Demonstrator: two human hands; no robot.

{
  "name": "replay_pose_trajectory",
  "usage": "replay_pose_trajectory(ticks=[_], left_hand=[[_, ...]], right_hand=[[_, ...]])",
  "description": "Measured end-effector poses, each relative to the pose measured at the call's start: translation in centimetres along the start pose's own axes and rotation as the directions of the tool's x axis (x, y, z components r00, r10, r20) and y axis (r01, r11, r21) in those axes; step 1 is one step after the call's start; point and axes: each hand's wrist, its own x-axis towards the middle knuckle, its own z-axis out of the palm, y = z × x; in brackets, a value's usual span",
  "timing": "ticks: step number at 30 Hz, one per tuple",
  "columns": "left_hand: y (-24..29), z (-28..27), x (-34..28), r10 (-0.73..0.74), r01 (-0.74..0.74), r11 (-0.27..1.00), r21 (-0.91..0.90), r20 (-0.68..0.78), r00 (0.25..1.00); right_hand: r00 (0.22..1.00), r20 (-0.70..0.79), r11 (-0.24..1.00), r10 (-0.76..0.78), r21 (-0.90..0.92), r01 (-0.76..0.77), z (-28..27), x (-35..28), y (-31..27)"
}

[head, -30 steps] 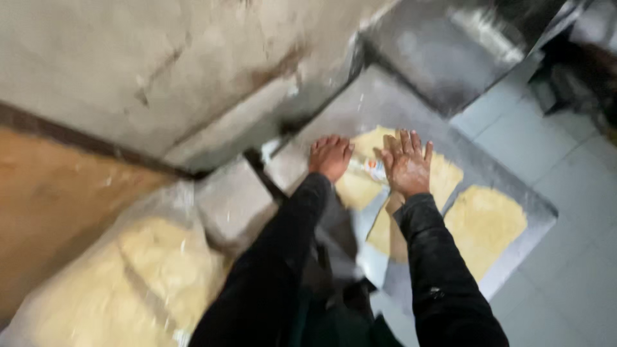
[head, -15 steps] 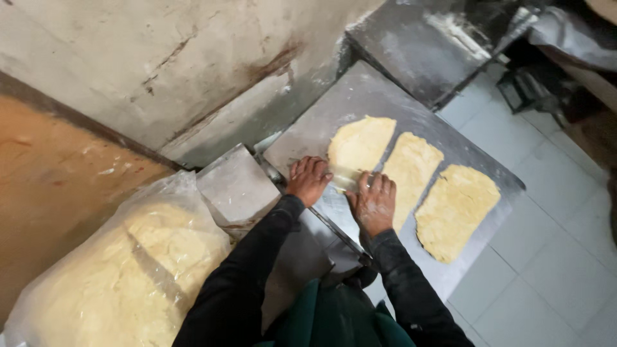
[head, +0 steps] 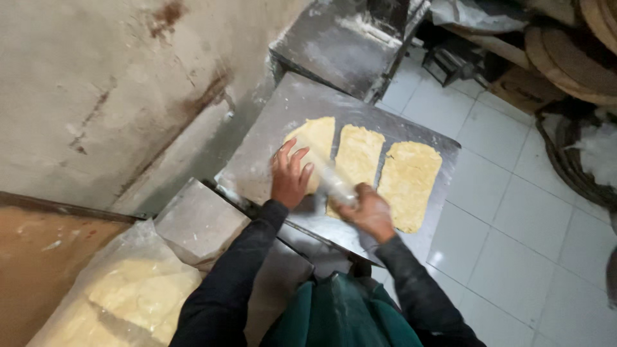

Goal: The person rolls out a piece of dough on a metal surface using a glass bottle, then cuts the flattened dough into smaller rectangular pieces using a small knife.

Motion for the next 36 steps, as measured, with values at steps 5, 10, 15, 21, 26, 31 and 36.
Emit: replay_pose_trajectory(ticks=[5,10,15,21,26,31,36], left_hand=[[4.3,10.7,0.5,0.1,-0.045,0.942,-0.332,0.151,0.984],[8.5,25.3,1.7,0.073,0.002,0.965,-0.262,0.277,0.958],[8.1,35.1,7.2,-0.4,0.415,0.908,0.052,0.398,0.825],[3.8,36.7,8.7,-0.525,0.464,0.839,0.283,0.643,0.557],[3.3,35.6,8.6,-0.457,0.394,0.886,0.245,0.612,0.646],[3.5,33.8,6.5,-0.505,0.495,0.854,0.161,0.486,0.713],[6.8,30.7,6.0,-0.516,0.54,0.841,0.035,0.356,0.779]], right_hand=[[0.935,-0.332,0.979,0.122,0.193,-0.059,-5.0,-1.6,13.6],[0.844,-0.368,0.866,0.391,0.457,-0.202,-9.6,-6.3,20.8],[0.802,-0.403,0.873,0.441,0.402,-0.278,-9.8,-7.7,24.4],[0.879,-0.321,0.881,0.353,0.429,-0.197,-10.1,-6.6,27.4],[0.926,-0.173,0.88,0.334,0.41,-0.241,-11.5,-3.0,27.5],[0.977,-0.182,0.926,0.111,0.375,-0.035,-12.0,-0.5,27.3],[0.977,-0.209,0.936,0.047,0.351,0.03,-12.1,1.1,27.0]])
